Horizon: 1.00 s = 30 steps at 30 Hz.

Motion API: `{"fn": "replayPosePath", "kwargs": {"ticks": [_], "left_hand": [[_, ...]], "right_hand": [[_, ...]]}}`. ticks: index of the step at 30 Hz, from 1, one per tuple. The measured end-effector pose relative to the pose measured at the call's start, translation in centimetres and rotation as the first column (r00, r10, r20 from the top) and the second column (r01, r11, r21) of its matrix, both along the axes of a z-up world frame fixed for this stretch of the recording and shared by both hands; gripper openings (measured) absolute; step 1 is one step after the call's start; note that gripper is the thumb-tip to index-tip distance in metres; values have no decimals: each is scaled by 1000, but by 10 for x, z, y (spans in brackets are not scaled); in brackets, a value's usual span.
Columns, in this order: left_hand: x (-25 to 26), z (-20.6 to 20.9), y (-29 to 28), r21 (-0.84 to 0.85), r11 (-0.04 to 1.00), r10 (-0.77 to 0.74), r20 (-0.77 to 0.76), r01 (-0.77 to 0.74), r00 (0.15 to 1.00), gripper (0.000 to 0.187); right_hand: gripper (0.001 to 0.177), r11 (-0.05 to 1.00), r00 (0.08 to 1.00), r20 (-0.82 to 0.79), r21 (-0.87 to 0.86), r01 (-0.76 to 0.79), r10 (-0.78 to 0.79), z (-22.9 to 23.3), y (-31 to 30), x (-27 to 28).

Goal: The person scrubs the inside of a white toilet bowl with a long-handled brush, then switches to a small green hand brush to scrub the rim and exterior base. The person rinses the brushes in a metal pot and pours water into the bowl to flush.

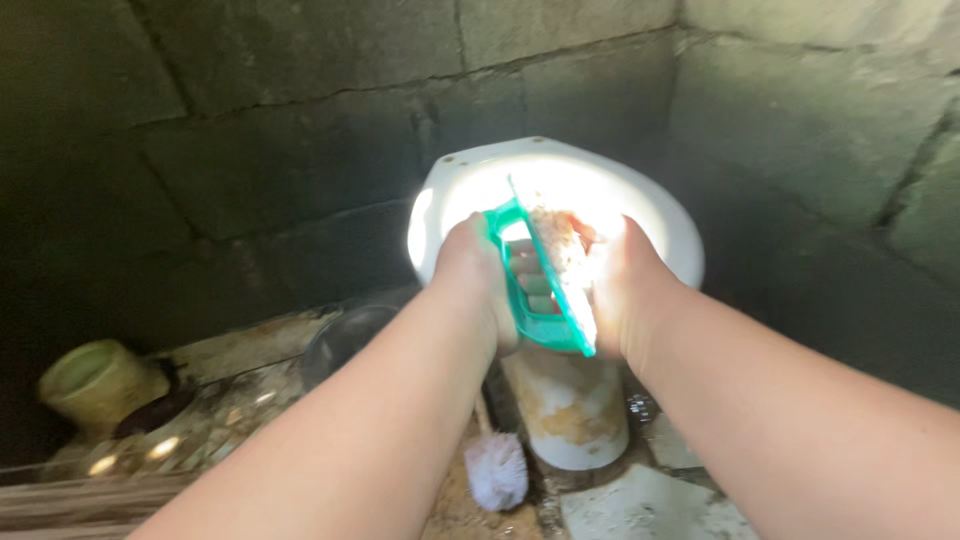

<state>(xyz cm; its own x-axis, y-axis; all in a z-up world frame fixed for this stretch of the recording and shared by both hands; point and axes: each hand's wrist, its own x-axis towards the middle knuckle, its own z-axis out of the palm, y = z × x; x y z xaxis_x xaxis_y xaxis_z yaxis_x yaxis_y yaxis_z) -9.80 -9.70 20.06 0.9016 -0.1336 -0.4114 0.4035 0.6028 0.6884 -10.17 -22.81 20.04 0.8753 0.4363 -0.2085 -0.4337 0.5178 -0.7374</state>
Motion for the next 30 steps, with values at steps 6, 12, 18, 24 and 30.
{"fn": "replayPosePath", "kwargs": {"ticks": [6, 12, 18, 24, 30], "left_hand": [[-1, -25, -57, 413, 910, -197, 337, 43, 921, 49], [-1, -12, -72, 828, -162, -681, 300, -537, 668, 32], [-6, -45, -53, 831, -281, -622, 223, -480, 750, 35], [12, -85, -24, 440, -378, -888, 77, -814, 454, 35], [39, -99, -64, 920, -30, -417, 344, -391, 841, 45]], "right_hand": [[50, 941, 959, -175, 217, 260, -225, 14, -48, -41], [56, 815, 790, -309, 72, 575, -530, -6, -96, -74], [53, 561, 445, -395, -255, 788, -804, -74, -143, -75], [64, 643, 545, -343, -374, 668, -765, -150, -61, -38], [65, 656, 504, -420, -499, 566, -754, -157, -9, -19]]}}
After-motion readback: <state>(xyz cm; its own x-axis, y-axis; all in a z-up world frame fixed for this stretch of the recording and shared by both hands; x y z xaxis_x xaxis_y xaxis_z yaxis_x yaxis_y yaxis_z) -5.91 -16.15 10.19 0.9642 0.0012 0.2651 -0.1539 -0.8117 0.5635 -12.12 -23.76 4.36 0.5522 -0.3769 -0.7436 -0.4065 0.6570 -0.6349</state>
